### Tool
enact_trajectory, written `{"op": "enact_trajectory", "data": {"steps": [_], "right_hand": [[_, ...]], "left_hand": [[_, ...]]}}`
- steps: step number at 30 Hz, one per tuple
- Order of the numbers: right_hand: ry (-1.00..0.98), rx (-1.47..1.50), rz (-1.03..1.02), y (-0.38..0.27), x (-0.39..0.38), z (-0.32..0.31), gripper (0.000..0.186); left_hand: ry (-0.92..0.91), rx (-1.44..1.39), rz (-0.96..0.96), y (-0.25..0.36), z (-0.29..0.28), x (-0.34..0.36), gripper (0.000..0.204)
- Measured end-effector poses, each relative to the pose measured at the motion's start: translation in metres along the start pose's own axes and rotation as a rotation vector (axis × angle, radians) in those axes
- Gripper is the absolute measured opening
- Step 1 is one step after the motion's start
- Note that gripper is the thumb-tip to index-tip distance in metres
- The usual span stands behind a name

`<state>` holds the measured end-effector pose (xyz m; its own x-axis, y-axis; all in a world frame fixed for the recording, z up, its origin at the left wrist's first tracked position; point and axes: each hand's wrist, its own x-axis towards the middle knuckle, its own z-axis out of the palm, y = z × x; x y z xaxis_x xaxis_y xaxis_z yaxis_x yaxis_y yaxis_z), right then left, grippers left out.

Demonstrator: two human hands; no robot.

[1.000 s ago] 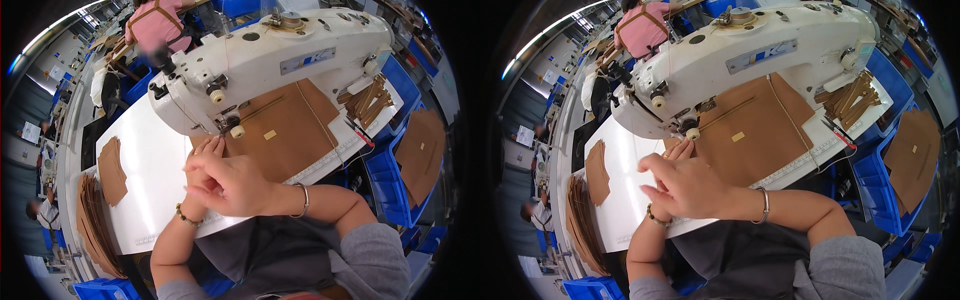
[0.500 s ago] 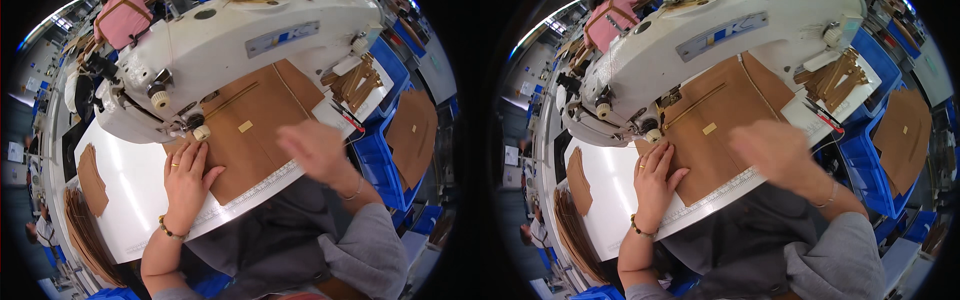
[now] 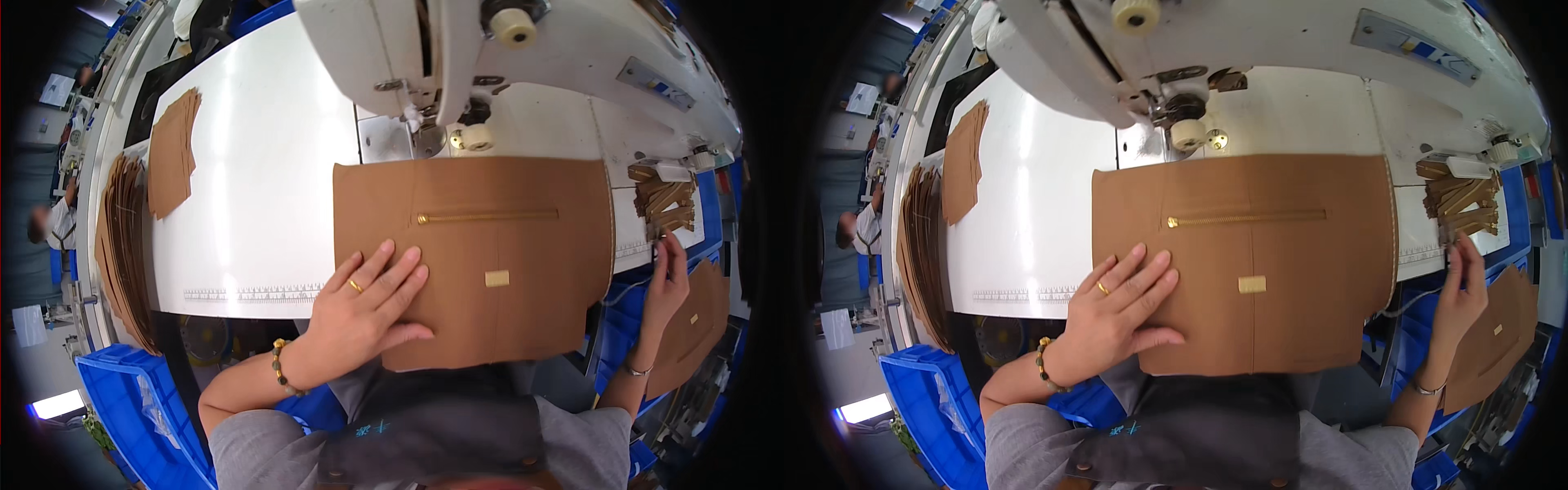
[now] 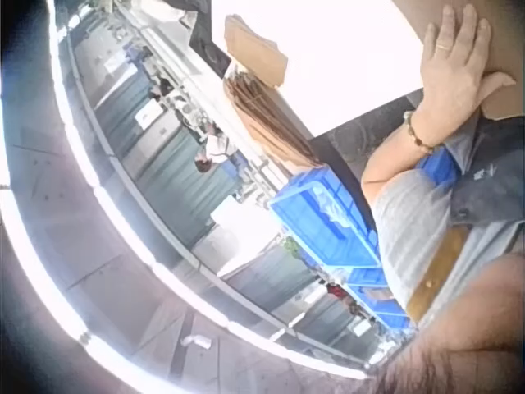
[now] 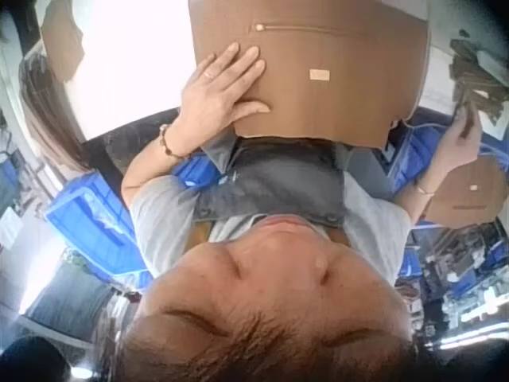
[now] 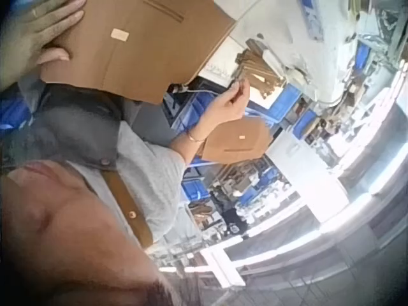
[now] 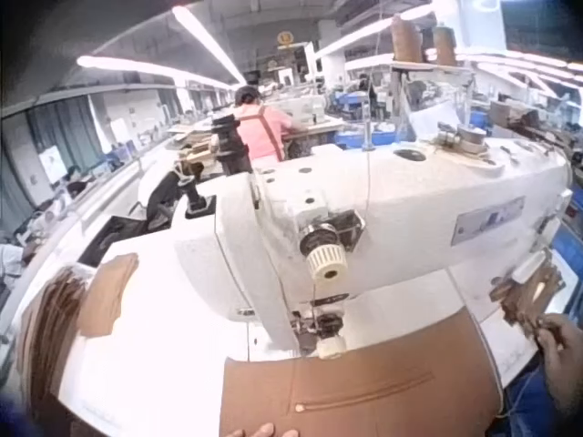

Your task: Sewing a zipper into a leather bag component and assembling it using an industrial sewing machine.

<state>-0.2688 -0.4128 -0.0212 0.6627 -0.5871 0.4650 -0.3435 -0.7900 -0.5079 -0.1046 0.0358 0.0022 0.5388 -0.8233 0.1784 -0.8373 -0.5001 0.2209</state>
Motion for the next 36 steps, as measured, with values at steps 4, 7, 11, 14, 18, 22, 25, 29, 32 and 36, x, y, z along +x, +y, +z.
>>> {"op": "enact_trajectory", "data": {"steps": [4, 7, 11, 14, 18, 22, 25, 29, 32, 36], "right_hand": [[0.177, 0.380, -0.043, 0.000, 0.013, -0.009, 0.024], [-0.126, 0.284, 0.024, -0.076, 0.017, 0.013, 0.026], [-0.613, 0.195, -0.414, -0.183, 0.022, 0.068, 0.028], [-0.576, 0.097, -0.734, -0.204, 0.021, 0.104, 0.029], [-0.539, 0.129, -1.153, -0.221, 0.014, 0.138, 0.027], [-0.562, 0.208, -1.137, -0.218, 0.016, 0.145, 0.025], [-0.540, 0.102, -1.049, -0.211, 0.037, 0.139, 0.036], [-0.523, 0.069, -1.061, -0.211, 0.048, 0.152, 0.031], [-0.569, 0.122, -1.103, -0.218, 0.045, 0.159, 0.030], [-0.516, 0.058, -1.043, -0.207, 0.047, 0.152, 0.027]], "left_hand": [[0.017, -0.066, 0.006, 0.016, 0.005, -0.024, 0.078], [0.063, -0.088, -0.001, 0.019, 0.013, -0.030, 0.076], [0.175, -0.106, 0.003, 0.009, 0.025, -0.036, 0.071], [0.278, -0.084, 0.059, 0.005, 0.038, -0.035, 0.065], [0.339, -0.087, 0.052, 0.005, 0.046, -0.034, 0.060], [0.393, -0.043, 0.080, 0.002, 0.051, -0.034, 0.057], [0.438, 0.014, 0.107, -0.001, 0.055, -0.035, 0.054], [0.482, 0.093, 0.156, -0.001, 0.061, -0.034, 0.048], [0.485, 0.125, 0.174, -0.001, 0.063, -0.034, 0.046], [0.487, 0.142, 0.189, -0.006, 0.063, -0.037, 0.044]]}}
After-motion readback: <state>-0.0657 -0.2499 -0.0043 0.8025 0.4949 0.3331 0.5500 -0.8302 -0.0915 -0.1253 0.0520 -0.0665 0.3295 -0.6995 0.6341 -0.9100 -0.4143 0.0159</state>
